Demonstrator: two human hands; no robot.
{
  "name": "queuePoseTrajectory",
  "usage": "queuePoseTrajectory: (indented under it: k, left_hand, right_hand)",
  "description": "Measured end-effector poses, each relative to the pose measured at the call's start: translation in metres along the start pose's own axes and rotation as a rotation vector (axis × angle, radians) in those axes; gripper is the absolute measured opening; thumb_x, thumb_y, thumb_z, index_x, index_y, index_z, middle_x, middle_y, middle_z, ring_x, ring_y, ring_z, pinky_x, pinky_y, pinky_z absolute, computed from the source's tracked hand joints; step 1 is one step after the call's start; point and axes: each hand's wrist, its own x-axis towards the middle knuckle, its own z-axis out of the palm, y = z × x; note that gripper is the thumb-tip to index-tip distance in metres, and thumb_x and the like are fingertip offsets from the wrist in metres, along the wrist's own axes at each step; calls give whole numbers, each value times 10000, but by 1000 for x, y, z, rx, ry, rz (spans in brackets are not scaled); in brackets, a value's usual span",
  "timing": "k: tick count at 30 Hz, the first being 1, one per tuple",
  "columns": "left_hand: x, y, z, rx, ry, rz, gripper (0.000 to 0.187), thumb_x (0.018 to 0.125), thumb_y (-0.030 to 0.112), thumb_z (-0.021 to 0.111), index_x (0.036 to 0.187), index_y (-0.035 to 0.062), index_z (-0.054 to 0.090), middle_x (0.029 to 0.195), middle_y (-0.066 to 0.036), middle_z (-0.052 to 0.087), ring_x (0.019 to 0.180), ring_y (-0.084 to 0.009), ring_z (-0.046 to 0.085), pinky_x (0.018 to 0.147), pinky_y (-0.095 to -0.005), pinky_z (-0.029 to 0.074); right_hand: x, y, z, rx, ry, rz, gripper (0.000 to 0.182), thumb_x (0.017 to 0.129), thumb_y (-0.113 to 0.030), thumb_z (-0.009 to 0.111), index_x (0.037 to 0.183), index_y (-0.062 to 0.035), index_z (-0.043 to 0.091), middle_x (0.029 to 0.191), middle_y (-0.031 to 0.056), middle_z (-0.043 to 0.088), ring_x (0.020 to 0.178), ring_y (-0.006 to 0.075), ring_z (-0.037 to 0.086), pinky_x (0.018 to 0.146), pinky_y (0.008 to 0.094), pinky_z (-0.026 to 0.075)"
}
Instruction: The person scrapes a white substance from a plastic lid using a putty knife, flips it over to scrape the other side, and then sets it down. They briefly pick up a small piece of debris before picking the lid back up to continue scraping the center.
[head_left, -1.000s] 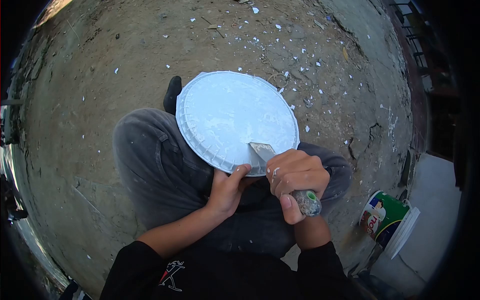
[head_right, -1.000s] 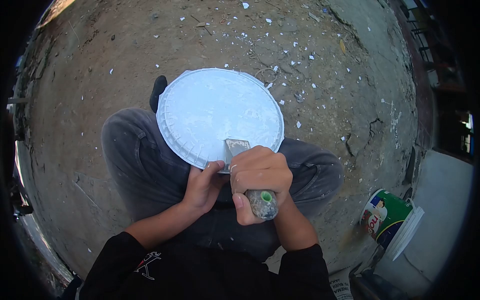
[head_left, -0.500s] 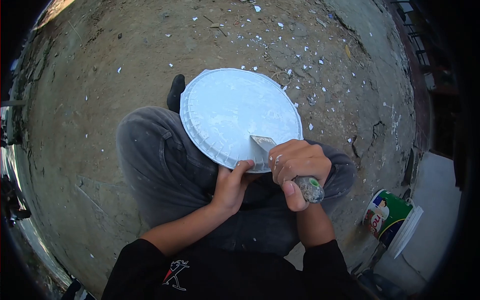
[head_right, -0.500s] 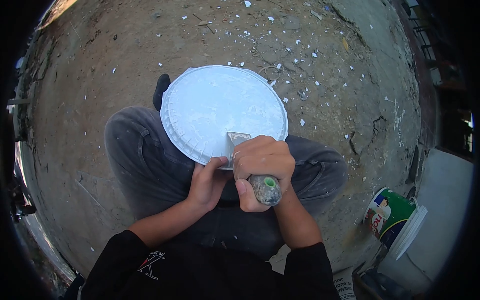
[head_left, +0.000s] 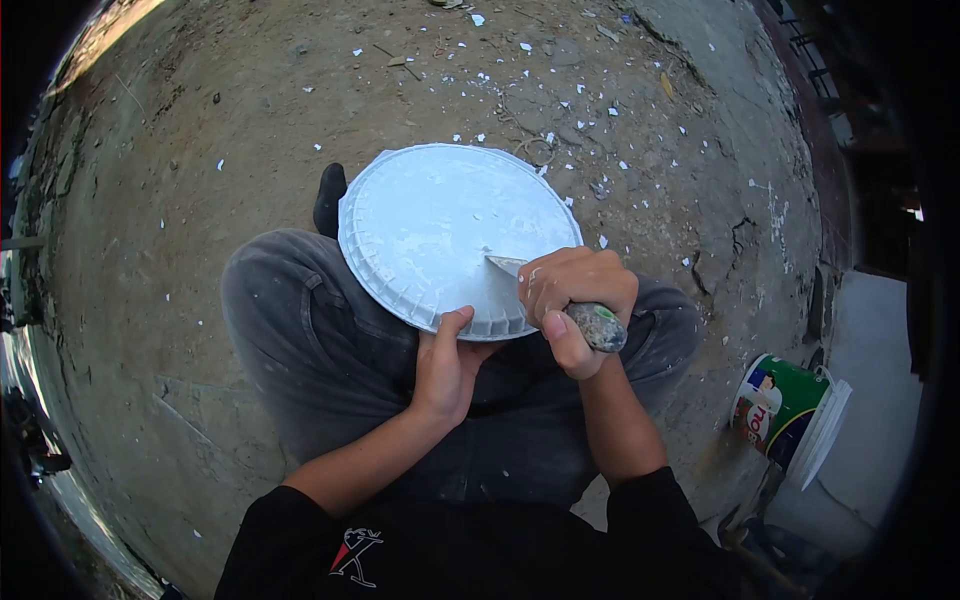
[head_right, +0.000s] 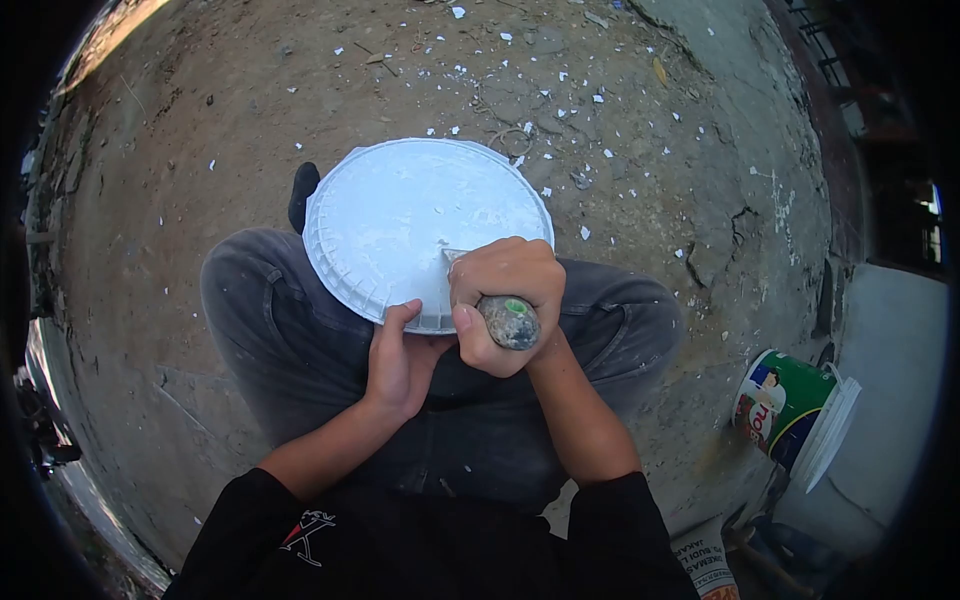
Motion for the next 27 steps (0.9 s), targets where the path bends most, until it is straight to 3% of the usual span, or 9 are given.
queuePoseTrajectory:
  k: [3, 5, 11, 13, 15, 19, 21, 23, 27]
  left_hand:
    - [0, 3, 1, 27, 51, 43, 436, 969, 236, 500, 1338, 8, 453, 1292, -132, 560, 1199, -248, 558, 1030, -466, 444]
    - [4, -1, -8, -22, -32, 9, 518, 979, 181, 498, 1444, 33, 325, 1353, -148, 489, 1233, -266, 544, 1005, -476, 505]
    - [-1, 2, -4, 28, 12, 2, 494, 979, 192, 492, 1420, 24, 347, 1316, -151, 506, 1189, -255, 566, 971, -456, 527]
    - [-1, 3, -1, 20, -31, 48, 478, 977, 191, 495, 1407, 28, 364, 1281, -149, 528, 1174, -248, 574, 972, -448, 527]
    - [2, 4, 0, 4, -30, 47, 454, 975, 185, 496, 1382, 18, 385, 1250, -144, 543, 1158, -243, 580, 975, -448, 523]
    - [2, -2, -11, 24, 11, 1, 454, 976, 195, 495, 1380, 19, 386, 1250, -144, 542, 1153, -245, 579, 981, -462, 515]
    - [2, 1, -9, 11, -39, 5, 453, 978, 193, 492, 1381, 15, 384, 1252, -146, 545, 1164, -248, 576, 990, -466, 513]
    - [-2, 4, -1, 19, 26, 44, 452, 979, 193, 487, 1371, -8, 387, 1258, -153, 546, 1175, -257, 577, 1000, -472, 510]
    - [0, 1, -2, 17, -57, 35, 454, 986, 190, 475, 1382, -9, 379, 1304, -162, 520, 1185, -265, 577, 1004, -476, 510]
  right_hand:
    - [-4, -11, 6, 166, -29, -9, 244, 709, -74, 585, 507, -29, 455, 457, 48, 454, 374, 176, 426, 442, 302, 417]
    - [-4, 7, 2, 11, -56, -5, 235, 704, -69, 578, 506, -31, 456, 451, 48, 448, 364, 175, 420, 426, 291, 397]
    - [-4, -1, 7, 74, -86, -20, 223, 710, -69, 563, 518, -19, 461, 472, 50, 460, 384, 187, 435, 449, 297, 403]
    - [2, 4, 0, -64, -129, 14, 201, 678, -57, 568, 513, -20, 458, 475, 53, 463, 384, 185, 444, 442, 293, 394]
    - [2, -15, 6, 43, -204, -11, 146, 621, -18, 560, 517, -29, 458, 472, 64, 454, 381, 193, 433, 431, 289, 369]
    - [-3, 18, 4, -99, -141, 29, 114, 521, -50, 602, 552, -74, 495, 510, 49, 458, 413, 219, 455, 433, 298, 346]
    - [-4, 10, -1, -108, -140, 22, 119, 531, -58, 610, 549, -68, 493, 511, 54, 456, 415, 225, 454, 435, 295, 346]
    - [-3, -5, 5, 17, -179, -5, 167, 640, -38, 576, 520, -29, 461, 480, 56, 458, 400, 197, 442, 443, 288, 366]
    - [-1, 11, -5, -117, -164, 59, 228, 699, -60, 579, 509, -39, 455, 467, 50, 450, 389, 182, 455, 443, 278, 364]
